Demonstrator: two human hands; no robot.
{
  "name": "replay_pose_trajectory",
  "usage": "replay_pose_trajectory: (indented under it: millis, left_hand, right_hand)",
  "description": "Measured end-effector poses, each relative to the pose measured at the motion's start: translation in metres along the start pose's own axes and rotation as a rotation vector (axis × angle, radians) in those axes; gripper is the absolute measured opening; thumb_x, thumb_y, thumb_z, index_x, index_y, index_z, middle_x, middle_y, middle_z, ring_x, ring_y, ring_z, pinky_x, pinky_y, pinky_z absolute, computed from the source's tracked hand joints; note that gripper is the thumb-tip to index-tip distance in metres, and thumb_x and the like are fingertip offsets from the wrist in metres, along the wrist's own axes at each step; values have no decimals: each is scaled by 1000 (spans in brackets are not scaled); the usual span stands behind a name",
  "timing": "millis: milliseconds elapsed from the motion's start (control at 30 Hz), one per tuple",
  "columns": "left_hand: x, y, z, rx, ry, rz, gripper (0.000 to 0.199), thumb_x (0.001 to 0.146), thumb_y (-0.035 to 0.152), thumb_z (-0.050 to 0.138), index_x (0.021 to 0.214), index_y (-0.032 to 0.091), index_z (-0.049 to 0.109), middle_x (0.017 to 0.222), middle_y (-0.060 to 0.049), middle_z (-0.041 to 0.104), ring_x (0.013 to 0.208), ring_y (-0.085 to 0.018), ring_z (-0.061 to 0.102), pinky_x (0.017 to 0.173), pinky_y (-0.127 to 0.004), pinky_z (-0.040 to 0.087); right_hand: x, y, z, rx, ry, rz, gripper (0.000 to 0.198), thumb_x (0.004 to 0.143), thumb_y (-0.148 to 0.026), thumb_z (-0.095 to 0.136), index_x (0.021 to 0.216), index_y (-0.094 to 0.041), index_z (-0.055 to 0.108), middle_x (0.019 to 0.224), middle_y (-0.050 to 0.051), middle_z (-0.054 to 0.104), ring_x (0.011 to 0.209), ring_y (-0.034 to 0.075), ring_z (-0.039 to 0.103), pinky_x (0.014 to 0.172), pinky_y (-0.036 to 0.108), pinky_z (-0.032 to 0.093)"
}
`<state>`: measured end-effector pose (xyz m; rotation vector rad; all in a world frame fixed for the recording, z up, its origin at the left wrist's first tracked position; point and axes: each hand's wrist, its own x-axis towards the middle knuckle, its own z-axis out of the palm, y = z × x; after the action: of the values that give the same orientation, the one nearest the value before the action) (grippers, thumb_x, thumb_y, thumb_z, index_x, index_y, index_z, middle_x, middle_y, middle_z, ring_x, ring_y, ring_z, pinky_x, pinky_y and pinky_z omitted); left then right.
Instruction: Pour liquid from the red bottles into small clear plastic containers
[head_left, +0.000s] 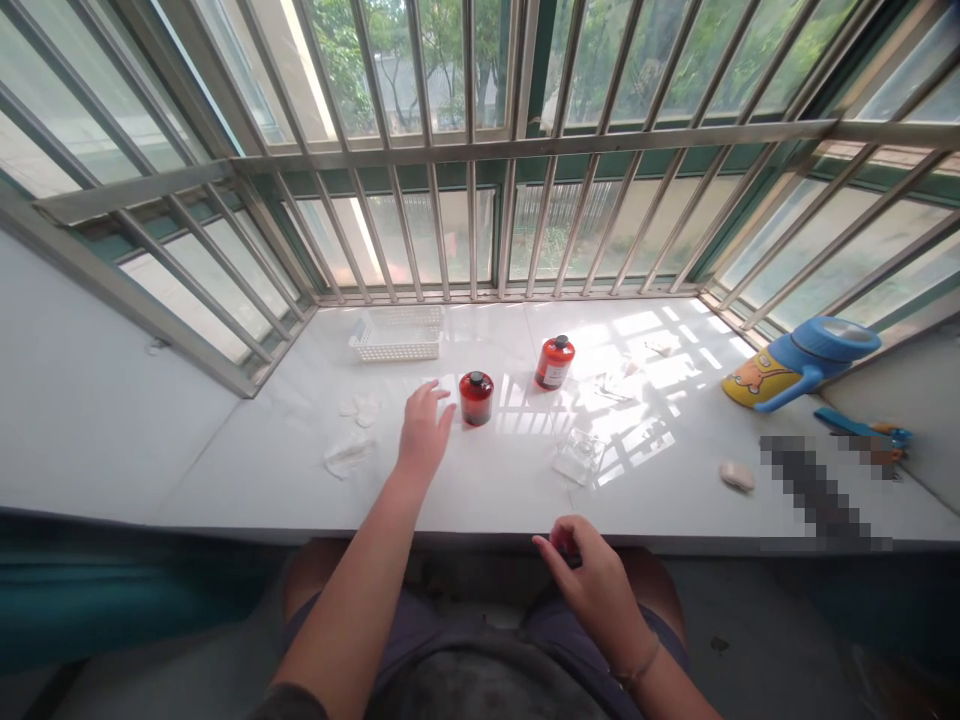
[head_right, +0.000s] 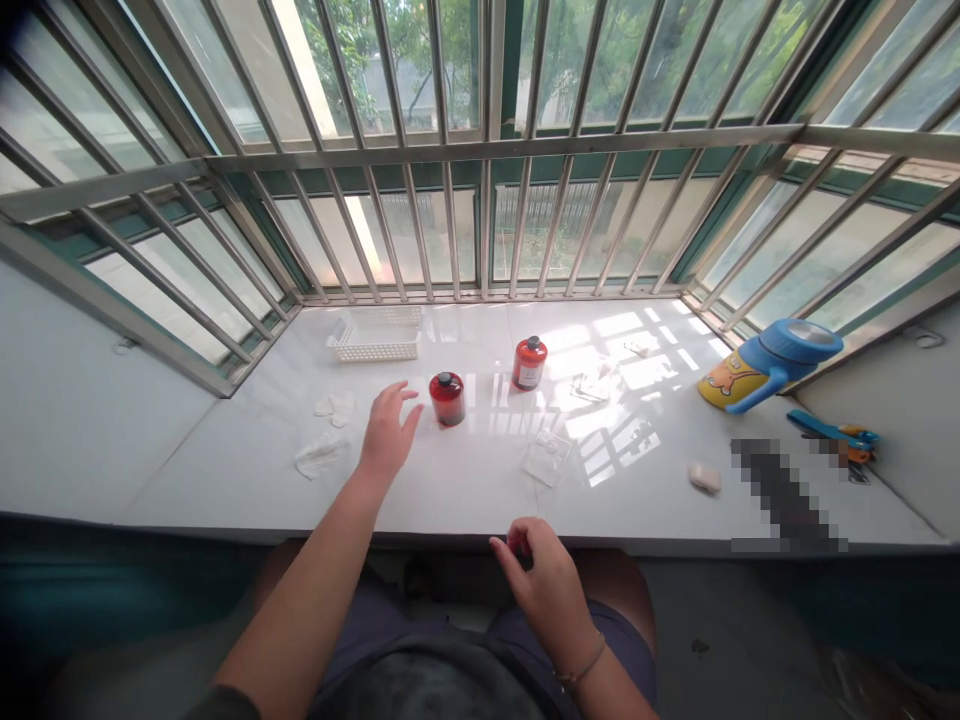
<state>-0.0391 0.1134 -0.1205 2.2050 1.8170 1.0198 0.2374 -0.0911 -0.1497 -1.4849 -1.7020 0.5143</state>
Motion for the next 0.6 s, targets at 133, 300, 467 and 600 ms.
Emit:
replay_pose_trajectory:
  millis: [133, 300, 467, 600]
  left_hand:
    - [-30, -47, -53, 273, -115, -166, 45, 101, 5, 37, 128, 18, 71, 133, -13, 74, 130, -29, 65, 118, -44, 49]
    - [-54, -103, -97, 466, -259, -326, 44, 96, 14, 50, 136, 10, 69, 126, -23, 75, 121, -40, 68, 105, -51, 53]
    - [-54, -122, -104, 541, -365, -340, 44, 98, 23, 50, 138, 16, 69, 129, -18, 75, 120, -39, 65, 102, -49, 54]
    - [-52, -117, -100, 551, -370, -316, 43, 100, 29, 50, 136, 17, 70, 130, -18, 74, 119, -40, 64, 99, -50, 54]
  right_hand:
    - [-13, 9, -6, 41, 16, 2, 17, 104, -42, 67, 104, -26, 62, 90, 2, 65, 80, 22, 63, 75, 36, 55]
    - [-1, 17, -11, -29, 171, -112, 14, 102, -35, 70, 111, -26, 63, 114, 10, 69, 110, 30, 67, 98, 49, 57]
    - [40, 48, -23, -128, 515, 17, 56, 96, -48, 76, 141, -21, 54, 149, 21, 56, 143, 39, 53, 115, 63, 49]
    - [73, 83, -24, -57, 268, 211, 98, 87, -62, 81, 163, -18, 36, 163, 24, 46, 150, 41, 49, 119, 62, 48]
